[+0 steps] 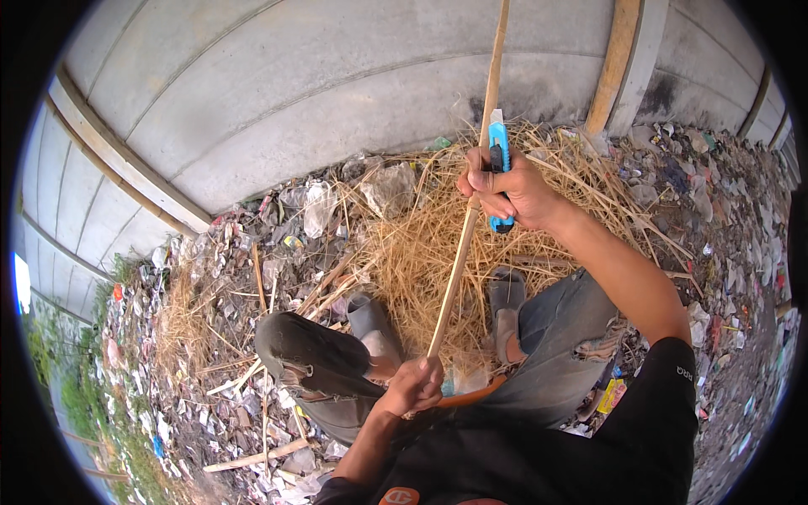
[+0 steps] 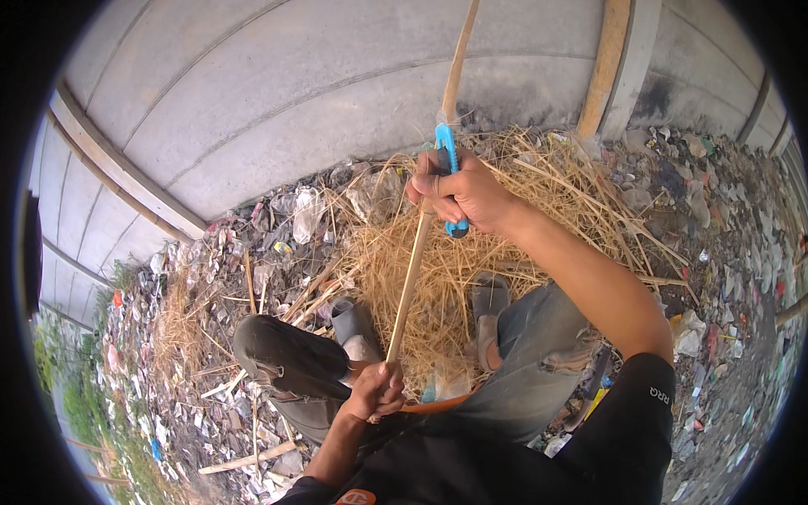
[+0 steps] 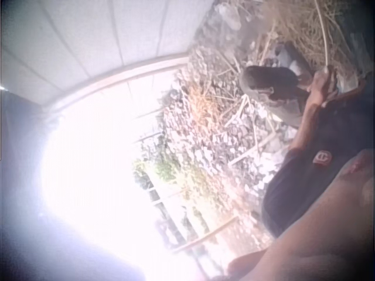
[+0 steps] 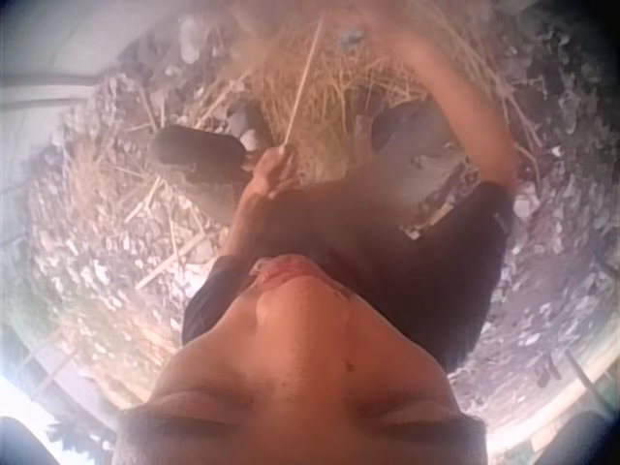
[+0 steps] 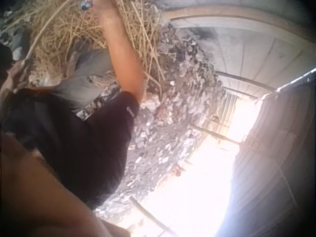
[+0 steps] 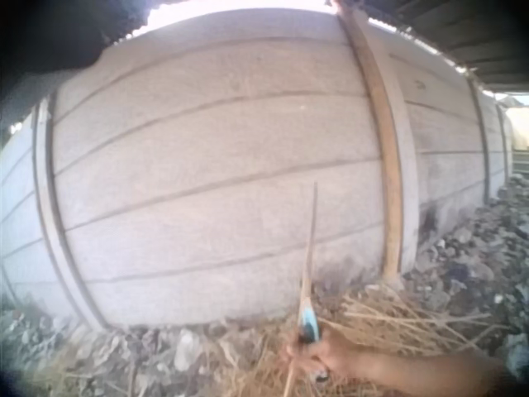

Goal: The person sits on the ground and uses a knife to split a long bamboo stick into thin strips. They hold the stick with one hand and use the knife to shave and split the material, creating a pile of bamboo strips.

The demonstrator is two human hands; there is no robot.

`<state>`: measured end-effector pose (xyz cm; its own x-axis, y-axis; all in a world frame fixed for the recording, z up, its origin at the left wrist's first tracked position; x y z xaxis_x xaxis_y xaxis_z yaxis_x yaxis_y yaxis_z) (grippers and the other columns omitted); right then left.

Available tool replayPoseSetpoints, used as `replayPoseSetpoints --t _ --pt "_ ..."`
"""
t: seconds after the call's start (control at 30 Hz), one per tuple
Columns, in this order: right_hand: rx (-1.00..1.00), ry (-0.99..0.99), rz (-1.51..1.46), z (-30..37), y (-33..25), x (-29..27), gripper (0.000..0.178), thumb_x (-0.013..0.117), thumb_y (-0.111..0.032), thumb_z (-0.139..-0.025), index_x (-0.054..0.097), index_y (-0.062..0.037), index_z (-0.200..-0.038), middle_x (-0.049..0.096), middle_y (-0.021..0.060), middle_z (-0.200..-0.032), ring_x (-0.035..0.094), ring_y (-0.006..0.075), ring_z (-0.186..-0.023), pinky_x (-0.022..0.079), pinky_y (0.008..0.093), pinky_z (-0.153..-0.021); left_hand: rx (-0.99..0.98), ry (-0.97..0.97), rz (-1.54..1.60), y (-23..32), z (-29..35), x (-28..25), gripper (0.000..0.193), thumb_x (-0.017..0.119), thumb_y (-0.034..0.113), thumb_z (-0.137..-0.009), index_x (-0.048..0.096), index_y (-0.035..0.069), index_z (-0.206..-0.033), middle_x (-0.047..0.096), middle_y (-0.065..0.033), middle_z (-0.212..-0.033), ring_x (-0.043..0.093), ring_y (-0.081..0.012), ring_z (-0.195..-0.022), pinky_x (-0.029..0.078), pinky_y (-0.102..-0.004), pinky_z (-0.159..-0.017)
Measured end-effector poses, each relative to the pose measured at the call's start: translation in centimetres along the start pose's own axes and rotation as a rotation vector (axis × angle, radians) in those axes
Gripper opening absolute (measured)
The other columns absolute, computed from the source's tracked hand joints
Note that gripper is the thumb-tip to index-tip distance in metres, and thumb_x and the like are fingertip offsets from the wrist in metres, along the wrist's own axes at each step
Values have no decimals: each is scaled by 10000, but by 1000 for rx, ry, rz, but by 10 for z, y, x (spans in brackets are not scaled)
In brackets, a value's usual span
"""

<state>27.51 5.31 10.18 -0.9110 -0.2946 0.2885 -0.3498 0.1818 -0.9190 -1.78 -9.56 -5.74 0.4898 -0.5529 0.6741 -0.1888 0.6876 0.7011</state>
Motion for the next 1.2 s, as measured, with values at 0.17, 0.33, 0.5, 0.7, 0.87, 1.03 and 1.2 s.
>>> replayPoseSetpoints --t 0.17,0.33,0.5,0.7,0.87,1.03,1.2 --pt "-48 263 375 5 -25 -2 225 705 -247 -971 710 -28 -919 670 47 -769 529 101 -551 438 257 -547 57 55 -82 5 -9 2 408 445 464 -1074 468 75 -953 304 20 -593 262 -78 -423 229 -245 -364" --pt "-151 456 819 9 -39 -9 287 729 -304 -951 732 -23 -1006 689 44 -830 589 126 -649 481 322 -601 174 129 -85 11 1 -7 375 409 415 -1098 487 73 -967 311 35 -608 252 -74 -446 223 -246 -400" --pt "-3 306 996 10 -21 1 395 626 -427 -996 657 -33 -982 566 24 -707 542 127 -642 413 330 -588 232 213 -117 20 10 -13 374 409 408 -1100 496 68 -972 317 45 -604 261 -71 -455 235 -245 -422" --pt "0 140 922 12 -3 31 427 497 -420 -1067 627 -24 -974 548 43 -679 504 156 -580 400 372 -557 298 358 -314 23 14 -19 394 408 404 -1102 495 70 -912 369 49 -622 327 -60 -496 269 -247 -448" --pt "9 93 834 13 2 38 442 431 -401 -1099 648 -16 -1096 577 48 -744 529 136 -633 439 323 -589 414 469 -585 26 10 -21 398 435 390 -1096 496 57 -887 401 43 -598 335 -45 -478 269 -245 -436" --pt "39 191 690 13 4 29 485 437 -444 -1090 679 -24 -1086 591 40 -718 523 136 -610 427 322 -571 464 585 -911 19 10 -14 372 437 347 -1094 522 46 -895 482 36 -634 420 -47 -537 339 -246 -492" --pt "-36 102 724 8 6 38 520 576 -556 -1002 669 -73 -833 527 -13 -625 455 104 -550 348 315 -516 523 688 -1135 -5 0 -3 302 477 278 -1073 533 34 -903 509 -17 -609 495 -129 -523 410 -309 -507"
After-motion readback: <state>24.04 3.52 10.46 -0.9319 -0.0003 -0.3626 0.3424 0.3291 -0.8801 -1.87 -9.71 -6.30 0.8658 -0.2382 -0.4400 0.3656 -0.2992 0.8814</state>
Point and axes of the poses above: each hand's wrist, its own z-axis away from the middle knuckle, its own x-axis out of the palm, y = z × x, the point moved 4 cm from there along -z, towards the middle knuckle
